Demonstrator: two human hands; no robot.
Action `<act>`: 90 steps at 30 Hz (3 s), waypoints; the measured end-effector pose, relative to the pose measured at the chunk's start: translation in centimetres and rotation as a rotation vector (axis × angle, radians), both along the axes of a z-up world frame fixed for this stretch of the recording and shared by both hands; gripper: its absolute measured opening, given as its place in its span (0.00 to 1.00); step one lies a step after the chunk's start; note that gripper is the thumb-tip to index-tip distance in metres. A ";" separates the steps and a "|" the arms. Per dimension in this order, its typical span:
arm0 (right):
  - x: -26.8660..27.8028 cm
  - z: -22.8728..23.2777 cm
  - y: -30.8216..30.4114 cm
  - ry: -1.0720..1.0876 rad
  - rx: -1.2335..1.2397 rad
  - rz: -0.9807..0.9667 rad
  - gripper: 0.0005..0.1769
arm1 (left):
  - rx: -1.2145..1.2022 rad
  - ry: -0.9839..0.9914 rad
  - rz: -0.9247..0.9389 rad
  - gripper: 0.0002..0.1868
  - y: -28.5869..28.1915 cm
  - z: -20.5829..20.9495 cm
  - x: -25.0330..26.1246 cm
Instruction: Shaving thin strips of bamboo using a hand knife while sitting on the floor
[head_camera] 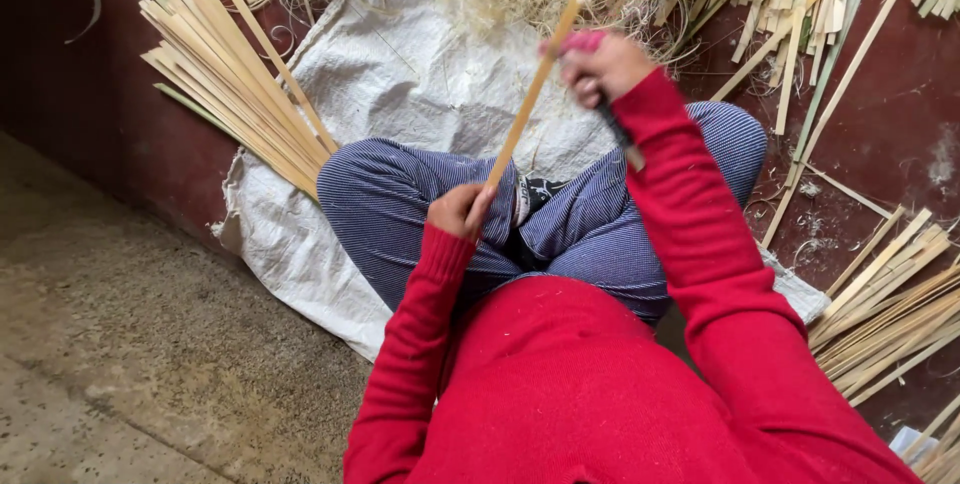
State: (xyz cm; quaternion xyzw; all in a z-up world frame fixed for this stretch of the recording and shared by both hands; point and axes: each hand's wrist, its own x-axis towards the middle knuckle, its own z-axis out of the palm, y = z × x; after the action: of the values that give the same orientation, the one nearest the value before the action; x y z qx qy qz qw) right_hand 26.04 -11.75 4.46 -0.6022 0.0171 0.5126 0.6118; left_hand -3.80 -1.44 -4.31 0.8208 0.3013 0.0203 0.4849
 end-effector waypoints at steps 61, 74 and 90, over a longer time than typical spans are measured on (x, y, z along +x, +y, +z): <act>-4.8 -5.2 0.7 0.135 0.076 0.279 0.06 | -0.014 -0.190 0.016 0.14 0.2 -1.6 3.3; 3.5 -4.9 -1.7 0.088 0.078 0.185 0.11 | -0.037 -0.356 -0.205 0.10 0.1 -1.6 -1.8; -3.3 -3.6 0.2 0.221 0.059 0.366 0.16 | -0.109 -0.155 0.020 0.13 0.2 -0.6 4.5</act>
State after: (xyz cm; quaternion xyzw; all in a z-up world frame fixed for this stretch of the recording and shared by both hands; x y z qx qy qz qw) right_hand 22.74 -11.58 0.90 -0.5173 -0.0406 0.6784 0.5201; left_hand 0.70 -1.22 -4.93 0.7862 0.2717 0.0723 0.5503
